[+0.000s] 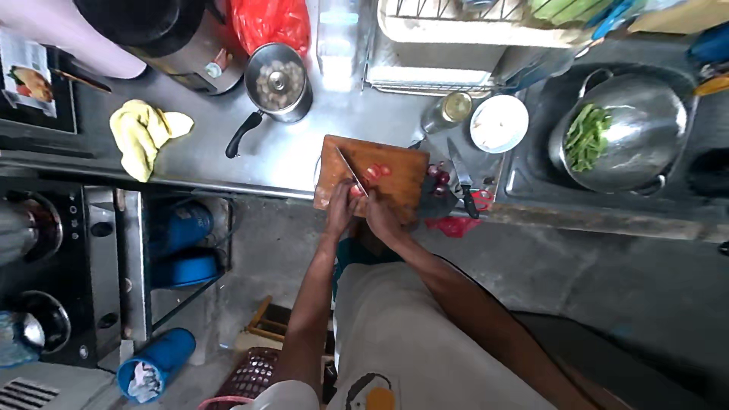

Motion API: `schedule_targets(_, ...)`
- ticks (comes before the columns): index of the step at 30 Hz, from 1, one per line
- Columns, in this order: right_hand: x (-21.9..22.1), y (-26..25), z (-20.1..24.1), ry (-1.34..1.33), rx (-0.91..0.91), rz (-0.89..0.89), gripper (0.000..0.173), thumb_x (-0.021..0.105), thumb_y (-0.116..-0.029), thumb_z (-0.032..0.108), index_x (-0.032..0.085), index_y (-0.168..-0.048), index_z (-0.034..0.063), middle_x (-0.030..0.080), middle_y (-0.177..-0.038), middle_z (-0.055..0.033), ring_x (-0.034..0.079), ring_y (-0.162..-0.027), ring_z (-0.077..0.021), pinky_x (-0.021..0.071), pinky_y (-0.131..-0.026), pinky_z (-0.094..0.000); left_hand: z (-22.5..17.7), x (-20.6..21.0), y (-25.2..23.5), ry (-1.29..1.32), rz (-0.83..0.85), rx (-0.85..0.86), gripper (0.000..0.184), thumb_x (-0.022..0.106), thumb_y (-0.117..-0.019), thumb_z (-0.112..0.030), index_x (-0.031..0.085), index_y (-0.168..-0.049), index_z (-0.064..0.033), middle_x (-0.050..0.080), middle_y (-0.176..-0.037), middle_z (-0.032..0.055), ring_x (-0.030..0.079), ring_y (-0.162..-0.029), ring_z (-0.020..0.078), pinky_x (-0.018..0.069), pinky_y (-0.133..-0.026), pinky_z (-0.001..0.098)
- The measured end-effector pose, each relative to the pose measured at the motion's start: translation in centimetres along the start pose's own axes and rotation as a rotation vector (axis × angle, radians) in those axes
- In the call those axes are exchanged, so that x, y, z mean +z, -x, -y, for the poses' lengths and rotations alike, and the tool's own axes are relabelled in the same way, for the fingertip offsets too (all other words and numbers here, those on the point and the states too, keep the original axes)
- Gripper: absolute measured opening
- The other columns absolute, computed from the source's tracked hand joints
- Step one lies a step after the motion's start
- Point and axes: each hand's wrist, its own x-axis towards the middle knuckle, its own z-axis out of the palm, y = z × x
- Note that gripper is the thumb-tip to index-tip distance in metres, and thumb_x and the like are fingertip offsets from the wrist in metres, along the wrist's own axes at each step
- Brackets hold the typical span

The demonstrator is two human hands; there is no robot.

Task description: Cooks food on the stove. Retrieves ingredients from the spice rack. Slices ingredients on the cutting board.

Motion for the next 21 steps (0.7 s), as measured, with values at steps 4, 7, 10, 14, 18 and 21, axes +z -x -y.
schedule_targets(4,-0.3,1.6,-0.7,0.006,0.057,0.073,0.035,0.047,-0.1085,0.018,0.045,-0.141,0.0044,0.069,-0.096,-0.0215,0.073,-0.089,-0.0401,0.06,-0.077,-0.0549,-1.9,-1.4,0.5,-0.02,-0.077,-0.073,0.046,0.068,-0.0973,-0.011,0.056,-0.141,-0.0066,0.053,-0.151,0.0117,0.056,-0.134,0.0268,0.0498,-0.11,0.0441)
schedule_targets(7,-0.6,2.7,-1.3,0.037,0.049,0.08,0.035,0.046,-0.1084,0.016,0.046,-0.14,0.0022,0.07,-0.099,-0.0221,0.072,-0.095,-0.0405,0.0595,-0.082,-0.0546,-2.0,-1.6,0.1,-0.03,-0.088,-0.096,0.046,0.069,-0.0976,-0.013,0.056,-0.141,-0.0085,0.054,-0.149,0.0115,0.06,-0.128,0.0271,0.0533,-0.105,0.0447)
schedule_targets(10,-1.0,3.9,-1.6,0.027,0.054,0.095,0.034,0.044,-0.1087,0.017,0.049,-0.138,0.001,0.07,-0.103,-0.0228,0.072,-0.098,-0.0406,0.0588,-0.084,-0.0547,-0.9,-1.3,-0.8,-0.04,-0.094,-0.091,0.041,0.069,-0.0968,-0.012,0.058,-0.136,-0.0051,0.058,-0.142,0.0154,0.061,-0.125,0.029,0.0528,-0.105,0.046)
schedule_targets(14,-2.7,4.6,-2.3,-0.062,0.074,0.167,0.037,0.043,-0.1107,0.025,0.051,-0.138,0.0014,0.069,-0.108,-0.0241,0.07,-0.104,-0.0405,0.0568,-0.09,-0.0557,-1.0,-1.4,-0.6,-0.052,-0.086,-0.129,0.046,0.072,-0.0952,-0.016,0.056,-0.137,-0.0042,0.055,-0.144,0.0175,0.058,-0.129,0.0317,0.0506,-0.107,0.0486)
schedule_targets(18,-4.1,5.1,-2.9,-0.198,0.08,0.034,0.036,0.043,-0.1113,0.027,0.054,-0.134,0.0022,0.069,-0.096,-0.0202,0.071,-0.091,-0.0364,0.0581,-0.083,-0.0535,-1.6,-1.5,-1.6,-0.141,-0.08,-0.108,0.048,0.064,-0.1009,-0.028,0.054,-0.144,-0.0084,0.049,-0.154,0.013,0.045,-0.143,0.0307,0.0392,-0.117,0.0502)
schedule_targets(21,-5.1,4.6,-2.9,-0.252,0.131,-0.008,0.037,0.042,-0.1118,0.027,0.051,-0.136,0.0001,0.068,-0.102,-0.0232,0.07,-0.094,-0.0389,0.0579,-0.082,-0.0557,-1.2,-0.9,-4.2,-0.165,-0.001,0.083,0.036,0.062,-0.1019,-0.022,0.063,-0.134,-0.0054,0.058,-0.145,0.0123,0.051,-0.139,0.0281,0.0408,-0.118,0.0441)
